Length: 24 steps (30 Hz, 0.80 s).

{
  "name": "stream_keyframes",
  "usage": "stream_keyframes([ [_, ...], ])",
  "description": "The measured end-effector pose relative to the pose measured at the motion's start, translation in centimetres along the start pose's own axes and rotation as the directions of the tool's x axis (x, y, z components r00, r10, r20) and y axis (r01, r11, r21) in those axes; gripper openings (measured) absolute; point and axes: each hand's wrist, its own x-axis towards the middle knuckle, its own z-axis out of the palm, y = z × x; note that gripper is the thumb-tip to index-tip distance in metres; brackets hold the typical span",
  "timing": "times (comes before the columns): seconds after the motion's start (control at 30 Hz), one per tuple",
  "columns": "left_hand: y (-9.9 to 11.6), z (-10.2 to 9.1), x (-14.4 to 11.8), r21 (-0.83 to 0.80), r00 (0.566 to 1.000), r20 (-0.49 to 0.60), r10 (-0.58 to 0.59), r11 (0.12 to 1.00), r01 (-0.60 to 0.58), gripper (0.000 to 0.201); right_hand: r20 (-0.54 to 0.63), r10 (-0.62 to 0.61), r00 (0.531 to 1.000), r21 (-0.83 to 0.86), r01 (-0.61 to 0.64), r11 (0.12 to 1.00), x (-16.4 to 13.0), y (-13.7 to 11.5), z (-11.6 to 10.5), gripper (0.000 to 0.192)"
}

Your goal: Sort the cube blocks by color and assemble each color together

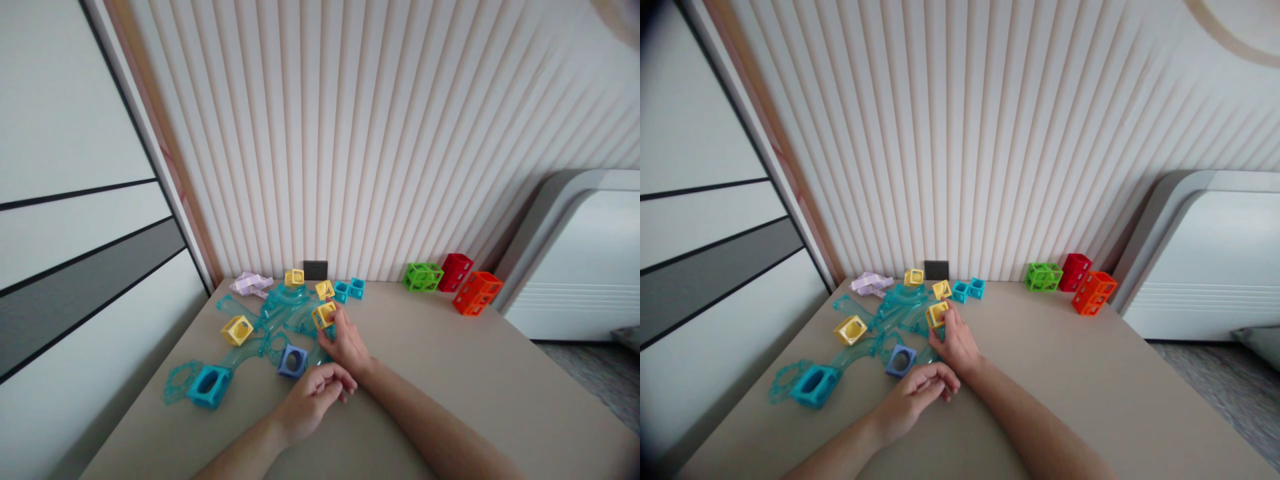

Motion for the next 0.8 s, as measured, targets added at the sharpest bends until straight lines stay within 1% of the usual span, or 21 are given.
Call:
stream_keyframes([
  [0.23, 0.3, 0.2, 0.0, -0.02, 1.0, 0.002, -0.006, 1.0, 0.006, 0.042, -0.003, 0.056, 0.998, -0.097, -0.056, 0.994, -0.3, -0.3, -0.3, 0.022],
  [0.37, 0.4, 0.2, 0.0, -0.028, 1.0, 0.006, -0.019, 0.999, 0.019, 0.043, 0.015, 0.045, 0.999, -0.113, -0.043, 0.993, -0.3, -0.1, -0.3, 0.021],
  [0.43, 0.3, 0.2, 0.0, -0.064, 0.999, -0.008, -0.037, 0.997, 0.036, 0.041, 0.021, 0.036, 0.999, -0.112, -0.034, 0.993, -0.3, 0.0, -0.2, 0.02],
  [0.47, 0.1, 0.2, 0.1, -0.097, 0.998, -0.032, -0.049, 0.994, 0.046, 0.04, 0.024, 0.032, 0.999, -0.109, -0.029, 0.994, -0.3, 0.1, -0.2, 0.02],
  [0.53, -0.5, 0.3, 0.4, -0.193, 0.989, -0.118, -0.086, 0.979, 0.061, 0.038, 0.02, 0.026, 0.999, -0.098, -0.024, 0.995, -0.2, 0.2, -0.1, 0.019],
  [0.57, -0.9, 0.3, 0.5, -0.251, 0.979, -0.175, -0.107, 0.966, 0.061, 0.037, 0.013, 0.023, 1.0, -0.09, -0.022, 0.996, -0.2, 0.2, -0.1, 0.019],
  [0.63, -1.6, 0.3, 0.9, -0.359, 0.944, -0.292, -0.154, 0.933, 0.042, 0.039, -0.005, 0.019, 1.0, -0.078, -0.019, 0.997, -0.2, 0.2, -0.1, 0.018],
  [0.73, -2.3, 0.2, 1.2, -0.455, 0.886, -0.415, -0.206, 0.89, -0.006, 0.051, -0.023, 0.013, 1.0, -0.07, -0.015, 0.997, -0.1, 0.0, -0.1, 0.017],
  [0.8, -2.4, 0.2, 1.3, -0.476, 0.871, -0.44, -0.218, 0.879, -0.02, 0.062, -0.03, 0.018, 0.999, -0.064, -0.02, 0.998, -0.1, -0.1, -0.2, 0.018],
])
